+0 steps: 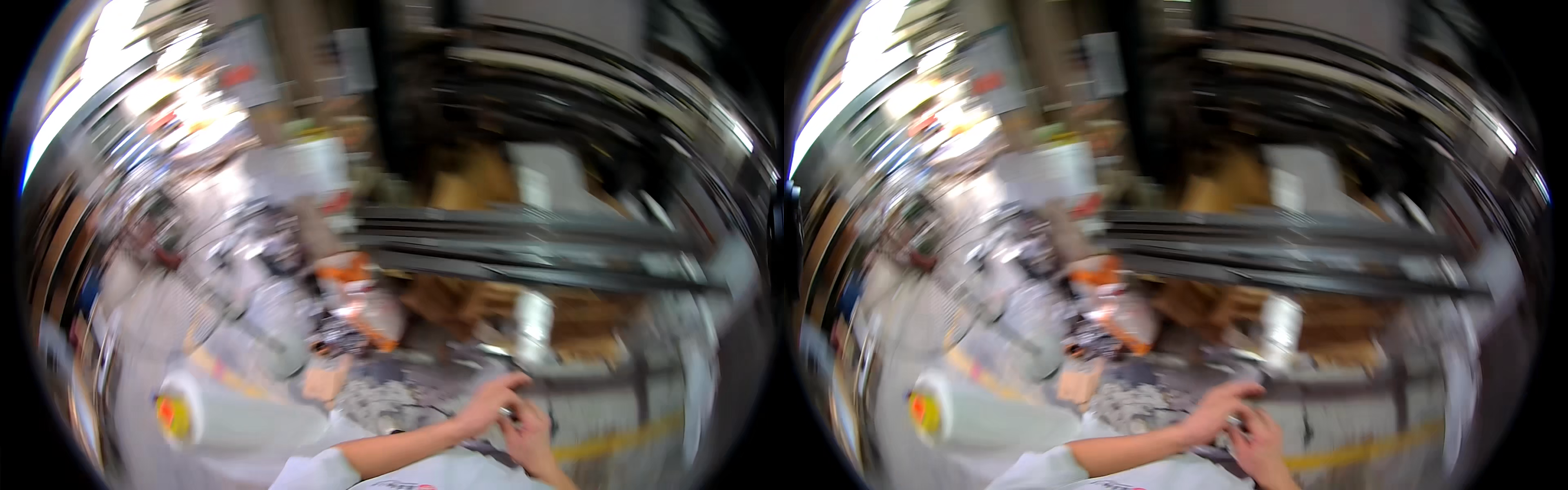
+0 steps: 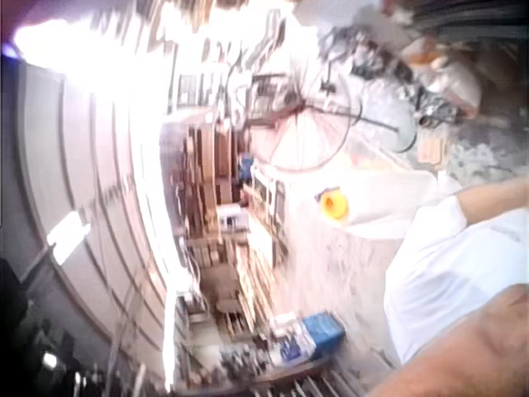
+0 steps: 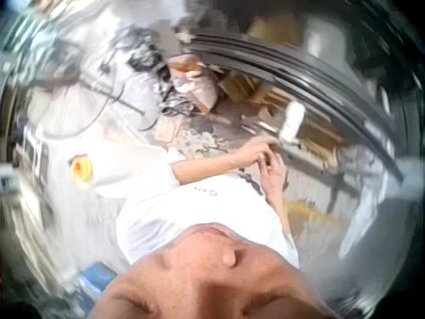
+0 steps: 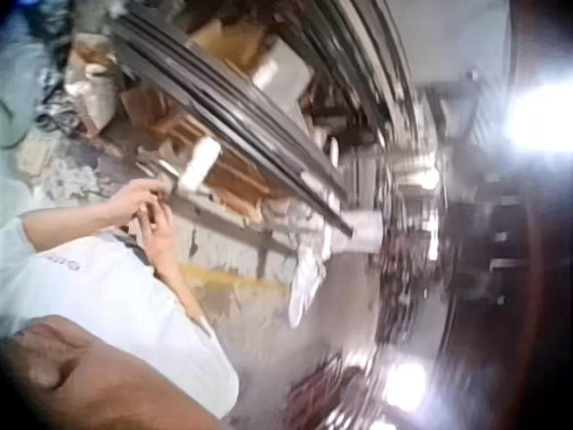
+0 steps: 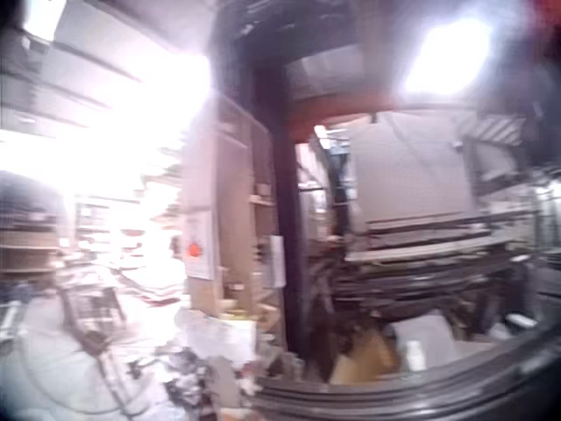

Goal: The person picks up metal parts from a bin, places a plastic spacer onto each one, and puts the prepared parts into a plastic bag.

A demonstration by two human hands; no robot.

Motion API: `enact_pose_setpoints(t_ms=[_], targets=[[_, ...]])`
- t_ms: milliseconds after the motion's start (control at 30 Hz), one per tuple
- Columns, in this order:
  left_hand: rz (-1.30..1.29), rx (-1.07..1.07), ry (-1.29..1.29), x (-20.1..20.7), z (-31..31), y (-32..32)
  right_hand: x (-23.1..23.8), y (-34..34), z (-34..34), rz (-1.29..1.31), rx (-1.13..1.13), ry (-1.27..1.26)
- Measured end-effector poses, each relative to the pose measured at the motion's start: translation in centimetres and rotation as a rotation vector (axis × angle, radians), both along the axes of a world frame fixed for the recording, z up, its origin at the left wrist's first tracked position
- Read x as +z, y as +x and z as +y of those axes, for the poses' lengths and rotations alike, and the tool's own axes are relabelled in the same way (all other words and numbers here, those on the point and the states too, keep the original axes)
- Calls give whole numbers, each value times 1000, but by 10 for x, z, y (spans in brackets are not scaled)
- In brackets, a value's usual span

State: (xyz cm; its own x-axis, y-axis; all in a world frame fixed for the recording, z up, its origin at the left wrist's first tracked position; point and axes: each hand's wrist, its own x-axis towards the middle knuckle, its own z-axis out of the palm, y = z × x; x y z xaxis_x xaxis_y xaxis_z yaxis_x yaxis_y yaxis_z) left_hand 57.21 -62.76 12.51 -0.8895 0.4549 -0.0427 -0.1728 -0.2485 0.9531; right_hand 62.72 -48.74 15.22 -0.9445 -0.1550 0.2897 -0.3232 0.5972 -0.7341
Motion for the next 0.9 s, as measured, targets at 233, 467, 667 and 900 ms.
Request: enact_pose_setpoints(t_ms=[233, 467, 667, 900], targets=[[-124, -222, -288, 8, 180, 36, -26, 67, 170, -168, -212, 223], [-383, -368, 28, 9, 315, 32, -20, 99, 304, 168, -507, -297], [-437, -314, -142, -20, 398, -17, -54, 97, 390, 23, -817, -507], [-398, -195, -272, -92, 521, -131, -88, 68, 543, -116, -1134, -819]])
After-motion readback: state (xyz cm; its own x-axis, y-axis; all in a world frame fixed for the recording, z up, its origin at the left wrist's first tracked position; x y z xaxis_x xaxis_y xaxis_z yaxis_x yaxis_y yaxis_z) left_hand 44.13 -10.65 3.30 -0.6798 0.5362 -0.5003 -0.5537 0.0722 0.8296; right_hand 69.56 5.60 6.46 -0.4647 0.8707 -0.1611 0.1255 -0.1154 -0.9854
